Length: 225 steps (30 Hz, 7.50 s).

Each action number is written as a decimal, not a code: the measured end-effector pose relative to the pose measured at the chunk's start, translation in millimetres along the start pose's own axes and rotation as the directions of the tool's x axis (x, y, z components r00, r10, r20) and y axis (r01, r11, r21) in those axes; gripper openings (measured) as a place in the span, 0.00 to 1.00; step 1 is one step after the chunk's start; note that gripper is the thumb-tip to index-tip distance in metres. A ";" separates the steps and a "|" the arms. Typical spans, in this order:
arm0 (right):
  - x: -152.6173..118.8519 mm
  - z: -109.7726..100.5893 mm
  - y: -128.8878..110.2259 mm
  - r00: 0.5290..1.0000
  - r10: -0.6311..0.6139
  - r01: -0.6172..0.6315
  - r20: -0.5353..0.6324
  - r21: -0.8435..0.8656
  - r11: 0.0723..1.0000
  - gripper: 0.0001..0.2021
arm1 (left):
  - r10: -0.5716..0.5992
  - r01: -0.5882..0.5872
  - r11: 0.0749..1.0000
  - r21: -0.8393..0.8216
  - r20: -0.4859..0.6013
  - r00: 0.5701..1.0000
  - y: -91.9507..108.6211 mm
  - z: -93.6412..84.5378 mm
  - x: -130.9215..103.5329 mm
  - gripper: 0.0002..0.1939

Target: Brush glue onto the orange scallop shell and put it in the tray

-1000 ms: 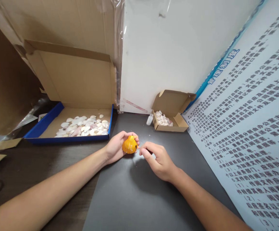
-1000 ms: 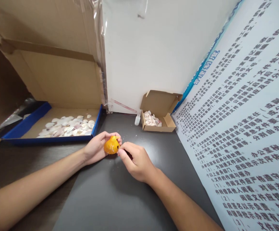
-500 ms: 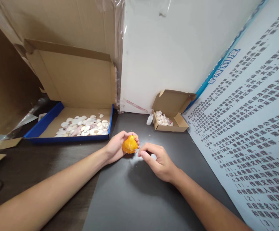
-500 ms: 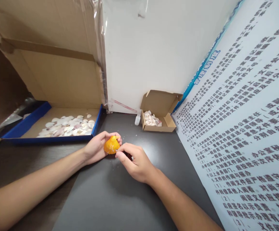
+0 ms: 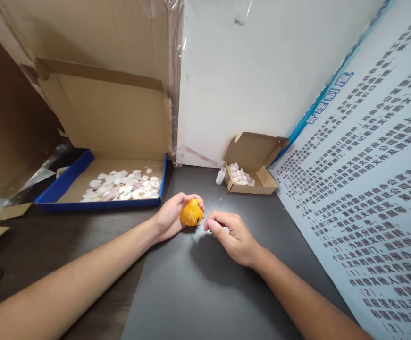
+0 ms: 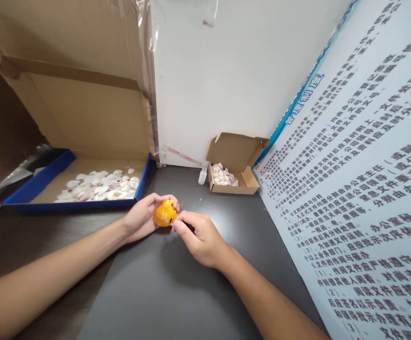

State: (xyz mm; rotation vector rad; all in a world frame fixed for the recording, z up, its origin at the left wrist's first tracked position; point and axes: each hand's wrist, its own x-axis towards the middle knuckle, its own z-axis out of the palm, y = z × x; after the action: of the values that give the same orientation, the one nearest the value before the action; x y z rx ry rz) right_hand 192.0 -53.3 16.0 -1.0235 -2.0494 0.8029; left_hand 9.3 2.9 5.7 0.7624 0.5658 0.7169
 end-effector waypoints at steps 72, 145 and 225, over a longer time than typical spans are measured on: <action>0.4 -1.7 3.0 0.994 0.063 -0.058 -0.094 0.052 0.997 0.16 | 0.014 -0.014 1.000 -0.002 0.007 1.000 0.3 1.8 -1.3 0.11; -1.3 11.1 -0.3 0.978 0.105 -0.136 0.179 0.171 0.976 0.11 | -0.002 0.001 1.000 0.015 0.049 0.999 0.3 1.6 -2.2 0.09; -3.5 6.8 -2.9 0.990 -0.093 0.098 -0.106 0.042 0.994 0.10 | 0.040 -0.034 0.996 -0.078 0.078 0.996 0.5 -2.1 -3.1 0.08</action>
State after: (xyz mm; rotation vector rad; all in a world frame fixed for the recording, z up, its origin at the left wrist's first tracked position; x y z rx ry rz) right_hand 186.9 -59.1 13.3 -0.9145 -1.9669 0.7296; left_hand 5.8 1.7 5.4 0.7280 0.4503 0.7353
